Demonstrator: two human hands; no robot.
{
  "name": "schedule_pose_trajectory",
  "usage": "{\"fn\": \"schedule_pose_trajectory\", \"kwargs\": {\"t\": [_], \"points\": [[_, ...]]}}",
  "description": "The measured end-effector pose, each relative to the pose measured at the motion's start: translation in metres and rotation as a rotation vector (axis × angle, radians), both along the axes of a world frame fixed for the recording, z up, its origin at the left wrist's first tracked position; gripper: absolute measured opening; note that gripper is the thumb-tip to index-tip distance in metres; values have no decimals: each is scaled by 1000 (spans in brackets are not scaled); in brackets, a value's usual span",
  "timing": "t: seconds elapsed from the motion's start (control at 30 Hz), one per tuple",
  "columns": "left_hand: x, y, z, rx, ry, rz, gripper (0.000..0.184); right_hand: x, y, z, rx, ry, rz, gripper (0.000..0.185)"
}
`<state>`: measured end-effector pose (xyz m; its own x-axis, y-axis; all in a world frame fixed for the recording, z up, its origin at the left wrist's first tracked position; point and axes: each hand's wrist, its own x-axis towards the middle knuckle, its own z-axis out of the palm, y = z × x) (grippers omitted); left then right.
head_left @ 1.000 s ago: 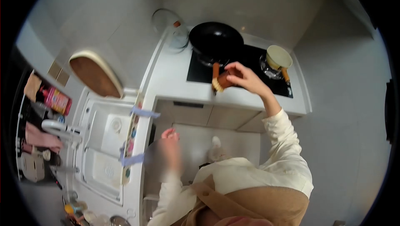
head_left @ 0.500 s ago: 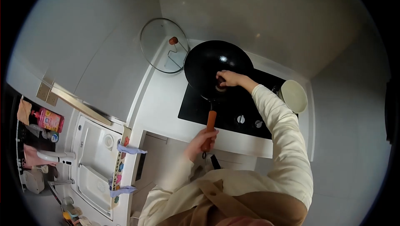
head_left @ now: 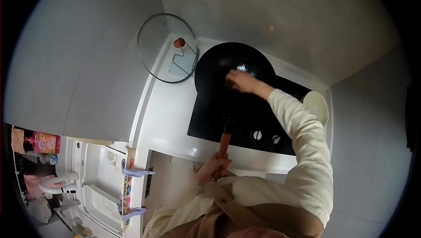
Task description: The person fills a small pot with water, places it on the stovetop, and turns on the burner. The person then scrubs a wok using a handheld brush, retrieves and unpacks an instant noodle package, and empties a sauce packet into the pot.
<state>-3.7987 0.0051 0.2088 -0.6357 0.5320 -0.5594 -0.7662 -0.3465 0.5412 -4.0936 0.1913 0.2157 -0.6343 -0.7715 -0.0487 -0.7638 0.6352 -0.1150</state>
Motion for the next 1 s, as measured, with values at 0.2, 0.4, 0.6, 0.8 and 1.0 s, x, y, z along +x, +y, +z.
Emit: {"fn": "schedule_pose_trajectory", "kwargs": {"t": [0.2, 0.4, 0.6, 0.8, 1.0], "points": [[0, -10, -11, 75, 11, 8, 21, 16, 18, 13, 186, -34, -92, 37], [-1, -16, -19, 81, -17, -29, 21, 2, -55, 6, -375, -101, 111, 33], [2, -19, -28, 163, -31, -14, 21, -17, 14, 30, 240, 246, -156, 48], [0, -21, -47, 150, -13, -42, 22, 30, -44, 0, -399, -350, 256, 33], [2, -19, -34, 145, -19, -25, 22, -16, 4, 16, 96, 326, -97, 37]]}}
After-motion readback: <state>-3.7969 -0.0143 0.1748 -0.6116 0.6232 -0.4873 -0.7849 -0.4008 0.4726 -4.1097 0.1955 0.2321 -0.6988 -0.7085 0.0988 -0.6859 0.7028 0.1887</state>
